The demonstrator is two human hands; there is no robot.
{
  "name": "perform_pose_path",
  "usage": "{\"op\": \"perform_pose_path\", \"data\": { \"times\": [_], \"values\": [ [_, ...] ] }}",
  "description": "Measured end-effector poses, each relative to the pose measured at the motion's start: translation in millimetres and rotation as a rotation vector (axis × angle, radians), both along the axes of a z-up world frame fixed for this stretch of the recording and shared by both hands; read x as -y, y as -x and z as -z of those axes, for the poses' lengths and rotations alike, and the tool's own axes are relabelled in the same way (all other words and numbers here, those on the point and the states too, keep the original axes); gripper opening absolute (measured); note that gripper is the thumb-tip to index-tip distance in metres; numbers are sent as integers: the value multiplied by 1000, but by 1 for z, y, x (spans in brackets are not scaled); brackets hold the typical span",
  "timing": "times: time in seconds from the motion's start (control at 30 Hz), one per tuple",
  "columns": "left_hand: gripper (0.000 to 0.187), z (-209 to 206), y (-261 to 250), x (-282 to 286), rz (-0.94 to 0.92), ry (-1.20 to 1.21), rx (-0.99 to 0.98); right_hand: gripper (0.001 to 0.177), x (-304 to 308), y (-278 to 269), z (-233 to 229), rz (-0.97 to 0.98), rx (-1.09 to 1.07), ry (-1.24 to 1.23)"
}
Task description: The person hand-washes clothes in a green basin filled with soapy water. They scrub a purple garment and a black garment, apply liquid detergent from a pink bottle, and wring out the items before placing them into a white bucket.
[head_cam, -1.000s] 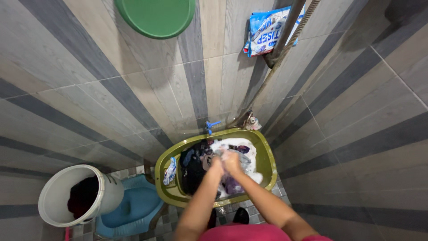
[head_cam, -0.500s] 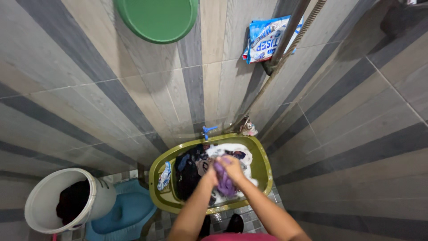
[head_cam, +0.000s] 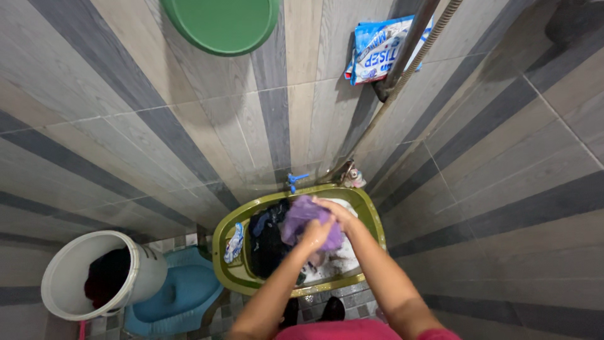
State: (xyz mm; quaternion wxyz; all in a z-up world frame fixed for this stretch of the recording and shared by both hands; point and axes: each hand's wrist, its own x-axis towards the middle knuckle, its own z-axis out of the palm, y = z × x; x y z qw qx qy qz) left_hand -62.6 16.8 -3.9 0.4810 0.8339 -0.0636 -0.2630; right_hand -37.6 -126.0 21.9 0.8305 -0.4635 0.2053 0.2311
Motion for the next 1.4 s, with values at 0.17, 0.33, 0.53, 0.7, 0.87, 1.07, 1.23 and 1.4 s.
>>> {"op": "perform_pose_path", "data": {
  "times": [0.17,0.33,0.53,0.7,0.87,1.07,1.23,1.4],
  "values": [
    [87,5,1,-6,-395,800,-694,46,-38,18,-45,141,278,461],
    [81,7,-36,-19,-454,1253,-983,36,-79,70,-78,184,595,901],
    [42,6,-21,4,-595,845,-668,36,-35,56,-9,258,429,1208],
    [46,-28,-11,6,-457,585,-380,65,3,53,-30,261,469,516],
    [79,-54,-37,-4,-148,746,-543,93,10,63,-119,-200,979,783],
    [80,-9,-50,-21,-441,826,-794,58,-3,44,-114,-237,1053,1162],
    [58,15,-16,-32,-632,814,-1117,35,-56,49,-91,103,1002,1157],
    [56,29,-29,-40,-374,1042,-1071,32,-97,85,-53,253,1085,1113]
  ]
}}
